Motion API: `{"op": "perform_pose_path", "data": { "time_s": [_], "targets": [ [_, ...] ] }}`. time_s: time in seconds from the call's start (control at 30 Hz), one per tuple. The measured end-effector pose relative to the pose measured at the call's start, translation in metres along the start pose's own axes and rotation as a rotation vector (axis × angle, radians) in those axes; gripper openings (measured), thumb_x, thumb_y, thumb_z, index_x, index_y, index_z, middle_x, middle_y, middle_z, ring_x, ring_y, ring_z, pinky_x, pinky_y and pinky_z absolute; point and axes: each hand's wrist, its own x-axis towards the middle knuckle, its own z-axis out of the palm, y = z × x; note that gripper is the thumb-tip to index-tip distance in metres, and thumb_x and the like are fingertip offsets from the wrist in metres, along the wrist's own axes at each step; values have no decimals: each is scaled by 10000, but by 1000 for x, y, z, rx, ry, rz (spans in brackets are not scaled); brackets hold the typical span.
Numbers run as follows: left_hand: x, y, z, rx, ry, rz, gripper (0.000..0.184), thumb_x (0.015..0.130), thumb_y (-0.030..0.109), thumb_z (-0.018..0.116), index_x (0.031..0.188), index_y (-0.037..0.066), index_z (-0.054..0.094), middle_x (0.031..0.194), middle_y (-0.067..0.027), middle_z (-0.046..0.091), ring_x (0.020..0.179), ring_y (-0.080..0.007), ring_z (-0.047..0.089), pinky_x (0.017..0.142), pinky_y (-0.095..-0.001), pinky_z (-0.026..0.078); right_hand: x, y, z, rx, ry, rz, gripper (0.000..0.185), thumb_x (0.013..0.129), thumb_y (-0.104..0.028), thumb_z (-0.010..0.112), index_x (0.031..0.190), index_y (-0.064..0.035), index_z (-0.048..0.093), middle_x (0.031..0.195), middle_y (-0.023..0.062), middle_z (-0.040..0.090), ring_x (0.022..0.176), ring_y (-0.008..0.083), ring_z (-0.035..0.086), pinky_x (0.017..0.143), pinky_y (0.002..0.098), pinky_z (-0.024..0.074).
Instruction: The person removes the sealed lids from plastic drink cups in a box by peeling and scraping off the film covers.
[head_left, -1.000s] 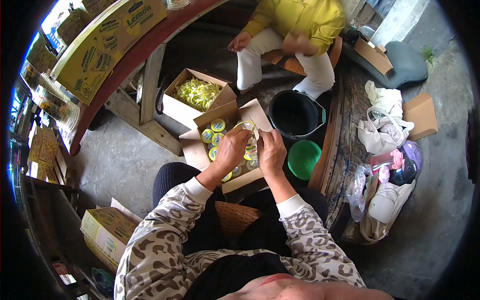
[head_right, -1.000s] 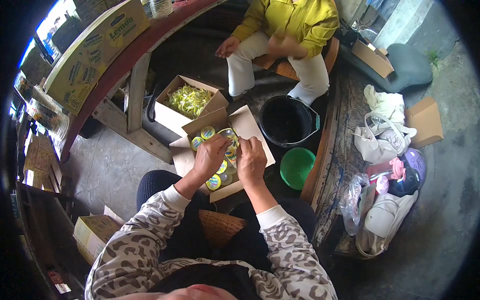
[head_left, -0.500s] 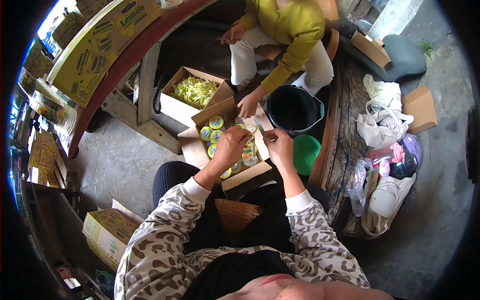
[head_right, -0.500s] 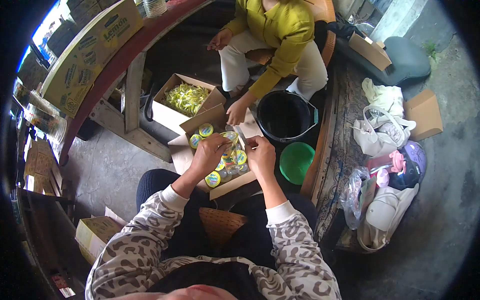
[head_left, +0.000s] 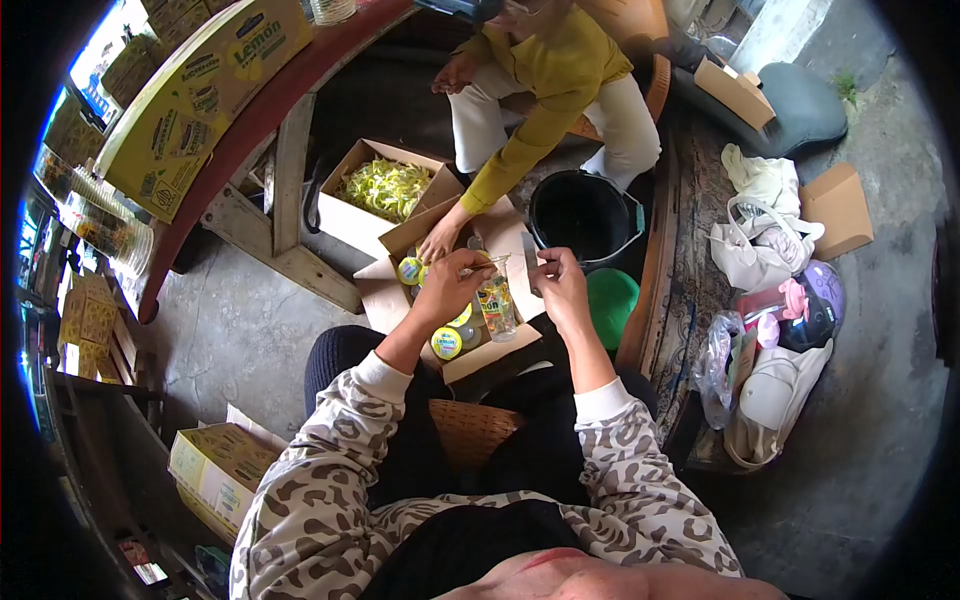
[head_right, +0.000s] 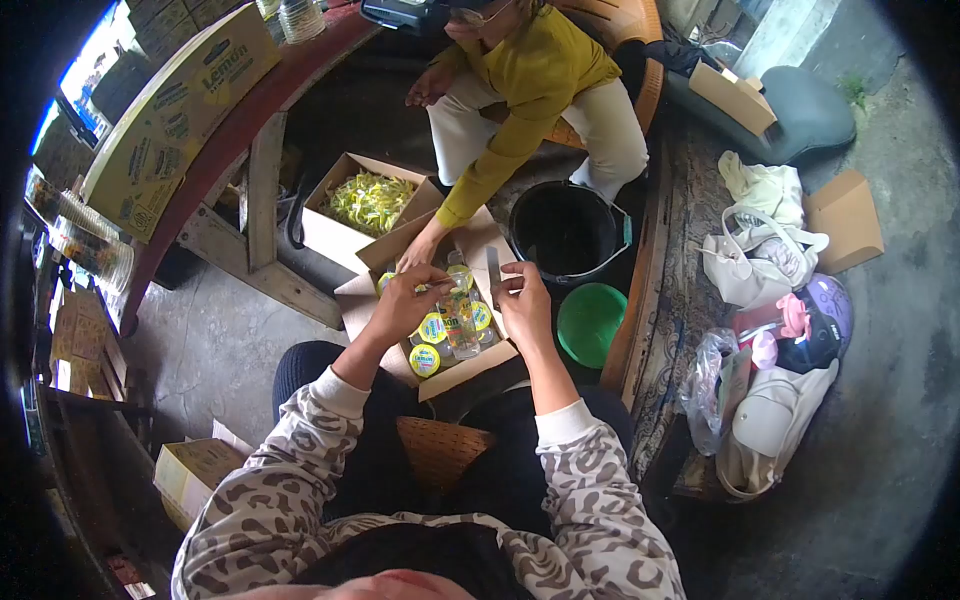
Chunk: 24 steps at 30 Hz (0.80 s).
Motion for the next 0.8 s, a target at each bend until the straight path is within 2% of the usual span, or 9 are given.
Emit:
{"op": "perform_pose_path", "data": {
  "time_s": [0.1,0.17,0.2,0.27,0.37,0.5,0.57,0.7,0.8],
  "targets": [
    [0,5,-2,-29,-38,6,197,855,45,659,1038,-24,682,1048,-147,688,978,-234,661,859,-341,509,2,-2,-4,29,-14,72,261,828,-16,680,1086,-22,647,843,88,657,735,157,631,680,295,511],
    [-2,8,1,66,40,174,154,824,60,708,953,-21,690,975,-153,692,916,-308,667,823,-364,526,3,-6,-6,44,-80,125,225,856,-11,653,1080,4,655,862,70,649,741,136,616,688,287,509],
    [-2,6,2,66,38,175,154,824,60,708,953,-21,690,975,-153,692,916,-308,667,823,-364,526,4,-3,-6,45,-78,126,225,856,-11,653,1080,4,655,862,70,649,741,136,616,688,287,509],
    [-2,-1,6,166,72,364,174,813,3,680,987,4,683,1096,-148,670,1040,-312,637,908,-394,498,8,5,-5,274,-126,235,171,902,-41,636,1055,28,664,865,46,648,756,113,608,690,277,502],
    [-3,2,7,174,58,421,148,800,5,684,948,6,676,1120,-152,660,1070,-344,616,923,-420,488,8,4,-7,435,-180,282,190,924,-123,660,1032,33,678,867,33,651,761,104,603,682,263,493],
    [-3,3,8,251,40,487,145,798,-7,674,943,3,672,1146,-159,649,1092,-349,603,924,-425,487,6,-9,-8,430,-169,314,241,923,-195,687,1026,23,684,881,34,657,759,107,600,678,248,484],
    [-4,5,7,276,10,517,146,803,-12,668,948,-5,671,1148,-170,646,1099,-351,598,929,-426,485,7,-7,-7,303,-173,251,282,912,-236,701,1012,27,687,858,36,664,726,111,594,670,249,479],
    [-4,7,5,289,-28,531,145,811,-17,662,956,-11,670,1153,-176,642,1099,-359,593,928,-430,486,9,3,-8,262,-199,193,281,907,-237,706,973,36,693,831,36,667,706,109,588,662,262,472],
    [-5,11,4,232,-20,498,152,815,-14,663,966,-12,670,1158,-179,640,1099,-363,595,916,-428,495,11,1,-8,198,-170,194,260,891,-221,718,926,37,708,786,73,672,692,121,593,662,291,474]
  ]
}}
